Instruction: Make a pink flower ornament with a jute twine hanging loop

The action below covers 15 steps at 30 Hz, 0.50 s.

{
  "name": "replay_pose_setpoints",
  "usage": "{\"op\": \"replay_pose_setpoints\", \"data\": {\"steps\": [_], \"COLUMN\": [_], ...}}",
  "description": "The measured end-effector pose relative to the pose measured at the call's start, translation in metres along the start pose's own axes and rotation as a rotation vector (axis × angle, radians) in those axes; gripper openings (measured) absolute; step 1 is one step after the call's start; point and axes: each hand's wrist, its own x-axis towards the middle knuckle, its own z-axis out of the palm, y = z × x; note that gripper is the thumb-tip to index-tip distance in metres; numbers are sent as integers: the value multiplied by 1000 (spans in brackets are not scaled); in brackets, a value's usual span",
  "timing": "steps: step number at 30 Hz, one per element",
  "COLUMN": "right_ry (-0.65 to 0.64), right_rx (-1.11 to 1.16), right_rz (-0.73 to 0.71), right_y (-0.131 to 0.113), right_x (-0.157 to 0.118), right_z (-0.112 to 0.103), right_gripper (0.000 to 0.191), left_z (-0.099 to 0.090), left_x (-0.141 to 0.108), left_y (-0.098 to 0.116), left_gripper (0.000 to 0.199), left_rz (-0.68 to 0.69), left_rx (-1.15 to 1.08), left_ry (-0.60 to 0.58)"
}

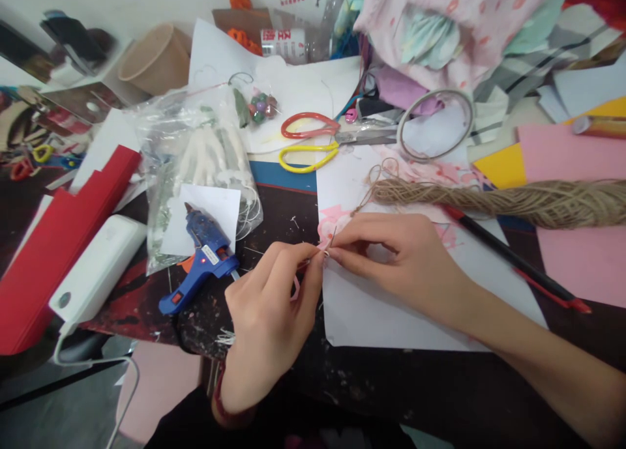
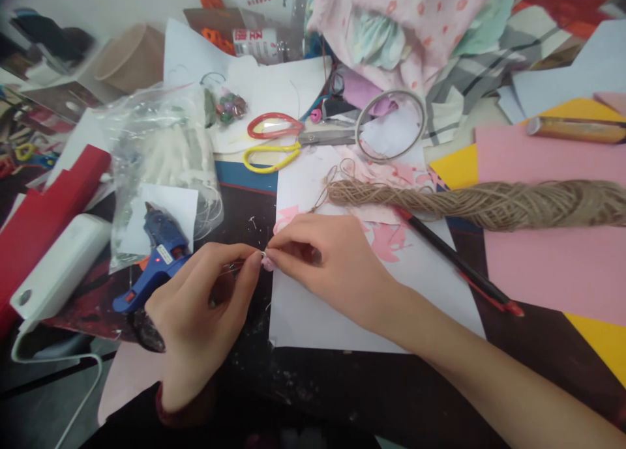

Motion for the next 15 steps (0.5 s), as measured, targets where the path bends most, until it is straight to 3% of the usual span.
{"op": "replay_pose_setpoints", "data": {"steps": [15], "right_ry": [-1], "right_rx": [194], "right_rz": [113], "right_y": [0], "right_x": [-1], "right_z": [3], "right_gripper": [7], "left_z": [4], "left_x": [1], "left_y": [2], "left_gripper": [6], "left_rz": [28], "left_rx": [92], "left_ry": [48]}}
